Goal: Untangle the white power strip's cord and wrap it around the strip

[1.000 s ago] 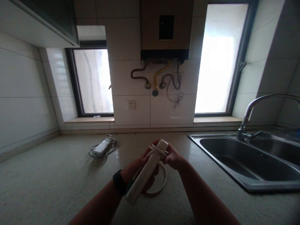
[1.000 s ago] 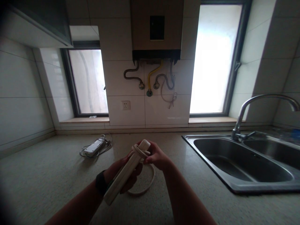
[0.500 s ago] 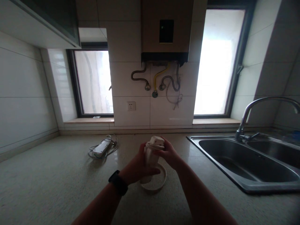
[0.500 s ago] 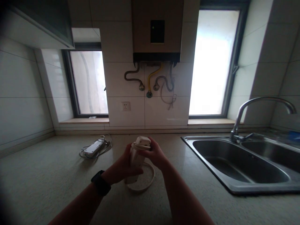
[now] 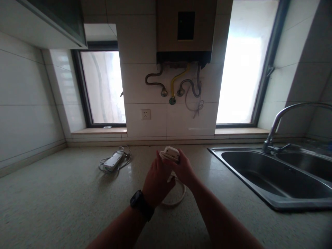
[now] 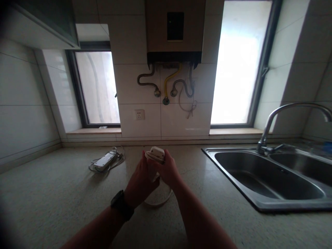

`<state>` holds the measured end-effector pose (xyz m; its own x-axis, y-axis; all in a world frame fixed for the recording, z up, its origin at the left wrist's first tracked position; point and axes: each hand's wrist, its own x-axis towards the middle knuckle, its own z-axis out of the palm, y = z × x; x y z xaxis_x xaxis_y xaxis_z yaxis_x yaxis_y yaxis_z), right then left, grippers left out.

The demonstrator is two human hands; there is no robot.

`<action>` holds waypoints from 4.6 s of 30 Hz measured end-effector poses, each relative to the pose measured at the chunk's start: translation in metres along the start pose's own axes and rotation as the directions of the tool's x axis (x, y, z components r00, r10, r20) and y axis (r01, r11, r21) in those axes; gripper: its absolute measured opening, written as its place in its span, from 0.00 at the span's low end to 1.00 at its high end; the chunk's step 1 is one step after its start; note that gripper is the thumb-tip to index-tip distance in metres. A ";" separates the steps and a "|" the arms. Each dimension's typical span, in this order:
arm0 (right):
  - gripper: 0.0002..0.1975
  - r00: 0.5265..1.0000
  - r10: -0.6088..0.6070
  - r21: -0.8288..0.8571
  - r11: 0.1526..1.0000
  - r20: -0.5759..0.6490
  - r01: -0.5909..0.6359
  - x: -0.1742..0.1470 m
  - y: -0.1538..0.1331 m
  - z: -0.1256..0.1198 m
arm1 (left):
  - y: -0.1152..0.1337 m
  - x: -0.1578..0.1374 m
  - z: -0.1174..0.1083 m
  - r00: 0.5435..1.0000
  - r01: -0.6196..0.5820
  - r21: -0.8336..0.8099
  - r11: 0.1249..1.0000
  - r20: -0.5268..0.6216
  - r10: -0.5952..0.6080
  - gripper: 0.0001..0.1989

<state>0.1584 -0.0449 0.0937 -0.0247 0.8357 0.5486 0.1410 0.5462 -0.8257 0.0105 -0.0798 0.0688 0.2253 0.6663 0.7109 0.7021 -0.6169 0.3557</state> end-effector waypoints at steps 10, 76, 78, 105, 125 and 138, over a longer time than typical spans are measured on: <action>0.23 0.985 0.060 0.125 0.989 0.165 -0.081 0.003 -0.002 0.000 | 0.004 0.009 -0.028 0.967 0.212 0.024 0.977 0.141 -0.214 0.54; 0.30 0.834 -0.203 -0.684 0.490 0.513 0.540 -0.007 -0.007 -0.026 | -0.017 0.017 -0.044 0.980 0.105 -0.085 0.991 0.179 -0.088 0.35; 0.32 0.761 -0.206 -0.514 0.626 0.616 0.586 -0.010 -0.009 -0.018 | -0.018 0.018 -0.046 0.982 0.113 -0.112 0.987 0.161 -0.094 0.34; 0.36 0.990 -0.137 -0.929 0.364 0.023 0.072 0.003 -0.022 -0.056 | -0.021 0.017 -0.049 0.943 -0.155 0.192 0.969 0.320 0.087 0.44; 0.18 0.865 -0.321 -0.296 0.845 0.387 0.446 -0.001 -0.013 -0.021 | -0.039 0.024 -0.067 0.924 -0.195 -0.175 0.965 0.296 0.241 0.24; 0.17 0.815 -0.318 -0.172 0.879 0.484 0.445 -0.004 -0.026 -0.024 | -0.038 0.019 -0.057 0.835 0.369 -0.743 0.558 0.529 0.151 0.36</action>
<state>0.1789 -0.0634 0.1164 -0.5442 0.5350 0.6462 0.2830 0.8422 -0.4589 -0.0504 -0.0677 0.1030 0.6514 0.6848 0.3268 -0.0267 -0.4097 0.9118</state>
